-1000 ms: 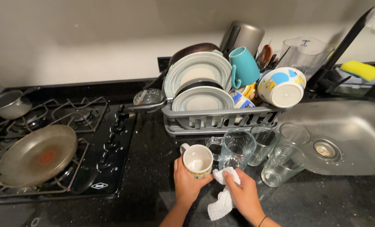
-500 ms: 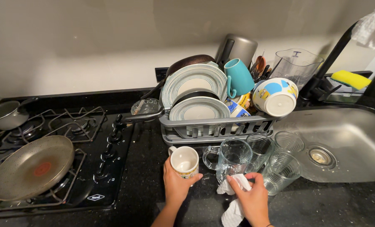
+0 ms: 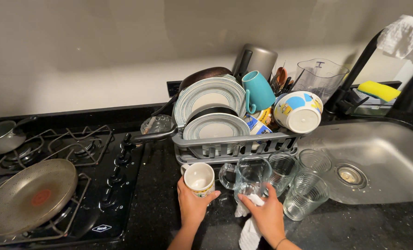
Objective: The person wipes several mugs and a bowl with a cloth, then places them into a dish rack in a kitchen.
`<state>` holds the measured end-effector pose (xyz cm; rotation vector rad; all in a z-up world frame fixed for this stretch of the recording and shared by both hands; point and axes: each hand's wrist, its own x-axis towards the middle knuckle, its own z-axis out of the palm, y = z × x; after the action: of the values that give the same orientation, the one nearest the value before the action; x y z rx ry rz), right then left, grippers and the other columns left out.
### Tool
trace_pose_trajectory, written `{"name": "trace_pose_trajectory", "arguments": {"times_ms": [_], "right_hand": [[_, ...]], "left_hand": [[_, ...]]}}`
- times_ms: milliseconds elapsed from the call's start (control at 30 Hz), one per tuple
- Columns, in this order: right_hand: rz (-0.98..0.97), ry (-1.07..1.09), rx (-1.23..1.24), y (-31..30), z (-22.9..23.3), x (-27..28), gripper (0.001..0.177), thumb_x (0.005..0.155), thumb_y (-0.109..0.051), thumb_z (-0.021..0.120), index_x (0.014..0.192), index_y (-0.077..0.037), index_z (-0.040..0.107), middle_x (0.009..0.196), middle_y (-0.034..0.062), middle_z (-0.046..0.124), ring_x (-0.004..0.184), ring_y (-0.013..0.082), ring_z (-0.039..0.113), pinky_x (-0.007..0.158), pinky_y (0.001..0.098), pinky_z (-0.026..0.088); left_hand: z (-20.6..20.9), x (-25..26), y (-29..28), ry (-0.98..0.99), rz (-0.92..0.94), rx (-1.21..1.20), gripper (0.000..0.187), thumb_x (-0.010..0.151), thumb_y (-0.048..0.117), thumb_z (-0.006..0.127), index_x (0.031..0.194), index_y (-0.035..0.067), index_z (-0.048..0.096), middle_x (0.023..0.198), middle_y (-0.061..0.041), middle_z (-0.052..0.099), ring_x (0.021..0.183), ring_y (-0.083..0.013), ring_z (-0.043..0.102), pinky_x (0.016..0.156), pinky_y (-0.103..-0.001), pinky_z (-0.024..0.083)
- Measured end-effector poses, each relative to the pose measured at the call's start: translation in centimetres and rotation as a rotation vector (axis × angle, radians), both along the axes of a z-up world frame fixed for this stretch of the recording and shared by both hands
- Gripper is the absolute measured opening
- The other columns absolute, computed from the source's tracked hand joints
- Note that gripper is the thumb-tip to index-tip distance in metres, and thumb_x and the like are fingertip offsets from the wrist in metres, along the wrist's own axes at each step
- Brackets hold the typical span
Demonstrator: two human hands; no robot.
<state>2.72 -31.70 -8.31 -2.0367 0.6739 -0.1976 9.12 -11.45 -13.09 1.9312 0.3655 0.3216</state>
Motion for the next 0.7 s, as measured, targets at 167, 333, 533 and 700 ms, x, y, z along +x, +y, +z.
{"name": "trace_pose_trajectory", "arguments": {"times_ms": [167,333,533,700], "right_hand": [[0.020,-0.040,-0.050,0.6,0.0,1.6,0.099,0.065,-0.058,0.087,0.147,-0.014,0.051,0.063,0.0047,0.071,0.064,0.0205,0.067,0.068,0.0347,0.051],[-0.014,-0.071,-0.040,1.4,-0.8,2.8,0.098,0.066,-0.060,0.082,0.149,-0.017,0.050,0.102,0.0159,0.078,0.104,0.0324,0.073,0.093,0.0399,0.052],[-0.016,-0.062,0.043,2.3,0.7,2.9,0.092,0.073,-0.055,0.080,0.150,-0.015,0.048,0.084,0.0127,0.075,0.075,0.0277,0.070,0.075,0.0363,0.052],[-0.013,-0.057,0.024,2.1,0.2,3.1,0.098,0.071,-0.060,0.078,0.152,-0.016,0.045,0.118,0.0259,0.072,0.115,0.0337,0.069,0.096,0.0403,0.052]], "left_hand": [[-0.4,-0.2,0.2,0.021,-0.066,0.037,0.115,0.054,0.021,0.095,0.151,0.013,0.034,0.145,-0.013,0.055,0.136,-0.0315,0.053,0.112,-0.041,0.044],[-0.5,-0.5,0.4,0.070,-0.133,0.070,0.115,0.061,0.024,0.093,0.156,0.017,0.028,0.148,-0.009,0.054,0.137,-0.0304,0.051,0.113,-0.043,0.043],[0.1,0.0,-0.1,0.075,-0.145,0.018,0.113,0.061,0.022,0.097,0.153,0.017,0.033,0.149,-0.006,0.055,0.138,-0.0287,0.051,0.113,-0.042,0.043],[0.3,0.5,-0.9,0.083,-0.137,-0.005,0.115,0.055,0.022,0.100,0.150,0.016,0.037,0.142,-0.007,0.061,0.133,-0.0279,0.056,0.109,-0.039,0.046]]}}
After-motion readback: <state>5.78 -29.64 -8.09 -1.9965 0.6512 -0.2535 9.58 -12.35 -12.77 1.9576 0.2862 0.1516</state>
